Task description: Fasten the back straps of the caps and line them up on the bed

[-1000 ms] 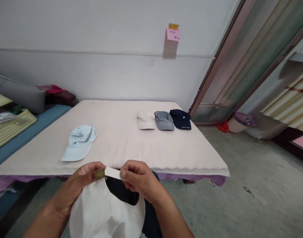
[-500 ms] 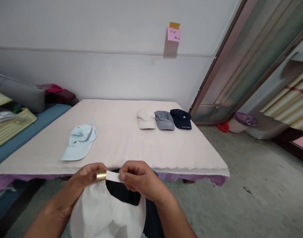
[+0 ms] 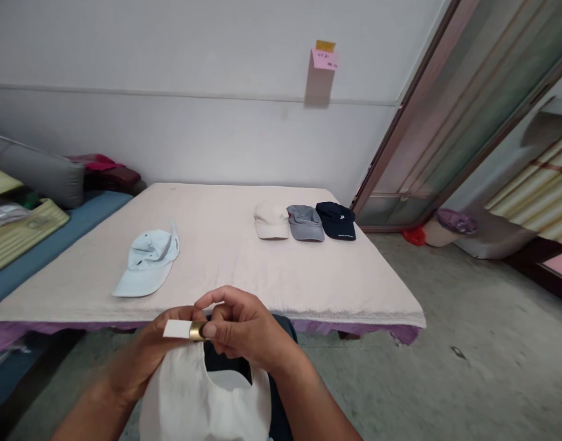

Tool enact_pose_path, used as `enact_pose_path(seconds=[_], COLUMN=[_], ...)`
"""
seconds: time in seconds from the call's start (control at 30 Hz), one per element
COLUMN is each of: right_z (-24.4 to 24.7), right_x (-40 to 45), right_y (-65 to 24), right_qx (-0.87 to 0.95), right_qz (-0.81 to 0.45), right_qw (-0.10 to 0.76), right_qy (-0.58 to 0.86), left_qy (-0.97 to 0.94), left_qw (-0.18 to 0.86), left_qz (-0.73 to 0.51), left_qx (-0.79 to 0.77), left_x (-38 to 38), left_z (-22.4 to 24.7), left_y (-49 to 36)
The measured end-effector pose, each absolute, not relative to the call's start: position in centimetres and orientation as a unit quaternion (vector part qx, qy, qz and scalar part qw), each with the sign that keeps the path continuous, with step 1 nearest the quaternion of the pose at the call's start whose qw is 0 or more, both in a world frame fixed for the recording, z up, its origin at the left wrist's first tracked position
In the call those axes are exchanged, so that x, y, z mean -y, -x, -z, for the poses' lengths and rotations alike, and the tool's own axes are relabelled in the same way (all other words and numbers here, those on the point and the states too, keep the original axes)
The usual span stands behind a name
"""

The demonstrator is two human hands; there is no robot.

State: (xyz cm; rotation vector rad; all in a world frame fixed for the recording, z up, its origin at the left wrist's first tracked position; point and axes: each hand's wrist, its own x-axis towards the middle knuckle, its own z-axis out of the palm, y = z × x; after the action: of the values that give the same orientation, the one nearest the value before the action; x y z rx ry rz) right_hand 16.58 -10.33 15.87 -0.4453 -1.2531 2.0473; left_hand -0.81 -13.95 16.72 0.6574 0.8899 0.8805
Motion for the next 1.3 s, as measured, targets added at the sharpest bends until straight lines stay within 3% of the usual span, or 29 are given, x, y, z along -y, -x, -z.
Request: enact_pose_path(seconds=[0.33,0.73,1.3], right_z=[-15.1,-15.1,-14.8], right_x=[10.4,11.1,11.1], right_y=[-18.9,-18.1,-17.9], right_qx=[0.509,0.463,0.459], right_qz=[-0.748,-0.765,-0.772], right_qw=[0.336,0.376,0.362], right_qy=[0.261,0.243,0.251], left_qy=[-0.229,-0.227,-0.228], left_qw=[0.793,0.797,0.771], left_qz=[-0.438,-0.433,-0.427], left_qx=[-0.356,-0.355,-0.415], left_x=[13.8,13.9,13.9], left_z=[-16.5,-16.2,-17.0], left_y=[1.5,1.0,1.3])
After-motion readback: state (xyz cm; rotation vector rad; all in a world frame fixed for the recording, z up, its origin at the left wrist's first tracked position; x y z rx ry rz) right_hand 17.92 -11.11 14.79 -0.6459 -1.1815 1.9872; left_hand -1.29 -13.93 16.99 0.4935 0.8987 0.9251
